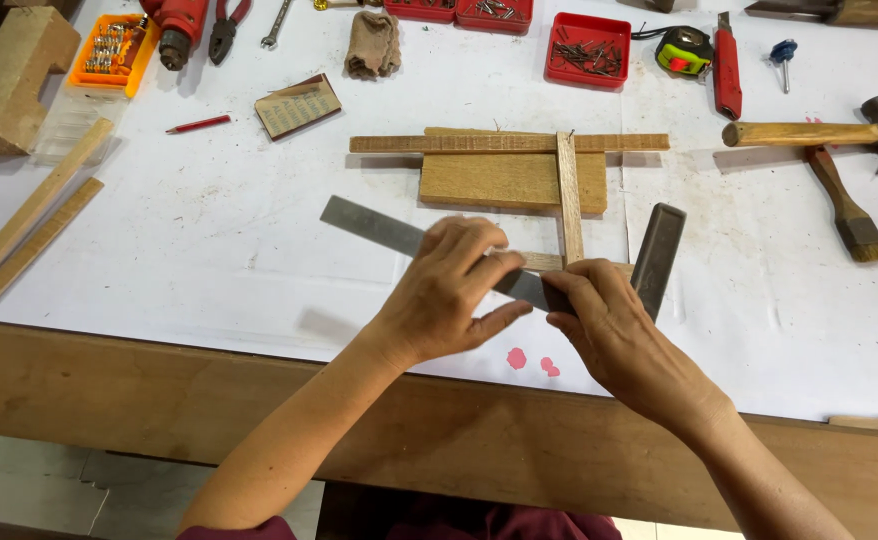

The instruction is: The person aligns wooden strips on a workbench, uses a try square and pencil to mark measurement lines, positions a crossbar against the frame, hammers nails to fasten the joint, then sands a wooden strip with a sanding block.

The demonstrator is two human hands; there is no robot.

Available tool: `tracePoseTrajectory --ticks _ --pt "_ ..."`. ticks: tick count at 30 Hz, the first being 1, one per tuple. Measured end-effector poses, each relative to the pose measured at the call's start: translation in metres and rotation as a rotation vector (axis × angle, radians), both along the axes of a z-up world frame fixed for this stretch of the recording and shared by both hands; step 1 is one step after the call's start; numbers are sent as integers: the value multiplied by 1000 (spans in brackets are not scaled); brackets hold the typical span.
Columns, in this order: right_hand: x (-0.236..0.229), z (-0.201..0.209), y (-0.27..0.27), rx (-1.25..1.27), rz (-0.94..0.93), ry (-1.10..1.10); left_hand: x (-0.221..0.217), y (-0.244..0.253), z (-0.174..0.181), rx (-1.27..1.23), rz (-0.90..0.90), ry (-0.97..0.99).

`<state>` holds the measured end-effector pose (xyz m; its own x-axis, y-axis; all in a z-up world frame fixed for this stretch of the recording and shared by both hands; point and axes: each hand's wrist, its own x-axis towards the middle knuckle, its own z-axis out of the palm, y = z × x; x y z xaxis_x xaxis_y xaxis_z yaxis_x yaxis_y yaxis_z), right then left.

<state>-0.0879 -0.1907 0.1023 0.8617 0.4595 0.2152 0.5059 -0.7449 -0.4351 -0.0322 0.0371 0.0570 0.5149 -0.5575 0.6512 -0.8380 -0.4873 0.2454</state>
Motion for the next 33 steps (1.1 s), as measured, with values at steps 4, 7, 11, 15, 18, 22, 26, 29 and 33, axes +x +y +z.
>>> tracePoseTrajectory --ticks 4,7,11,15,18,22,26,29,33 --pt "12 14 15 83 -9 -92 0 7 22 -118 252 -221" --pt "22 15 31 154 1 -147 2 5 10 -314 397 -187" --pt "39 10 54 263 -14 -180 17 0 3 -682 477 36" --pt "55 3 75 370 -38 -244 25 -6 10 -1063 185 510" --pt "64 2 90 404 -34 -310 29 -11 11 -1190 75 579" --pt "77 0 100 472 -11 -316 42 -8 30 -1173 163 594" --pt "89 7 103 497 -10 -353 65 -5 49 -1125 129 486" --pt "89 28 100 548 19 -298 91 -5 59 -1017 189 471" --pt "98 37 82 644 30 -204 117 -14 74 -913 81 485"
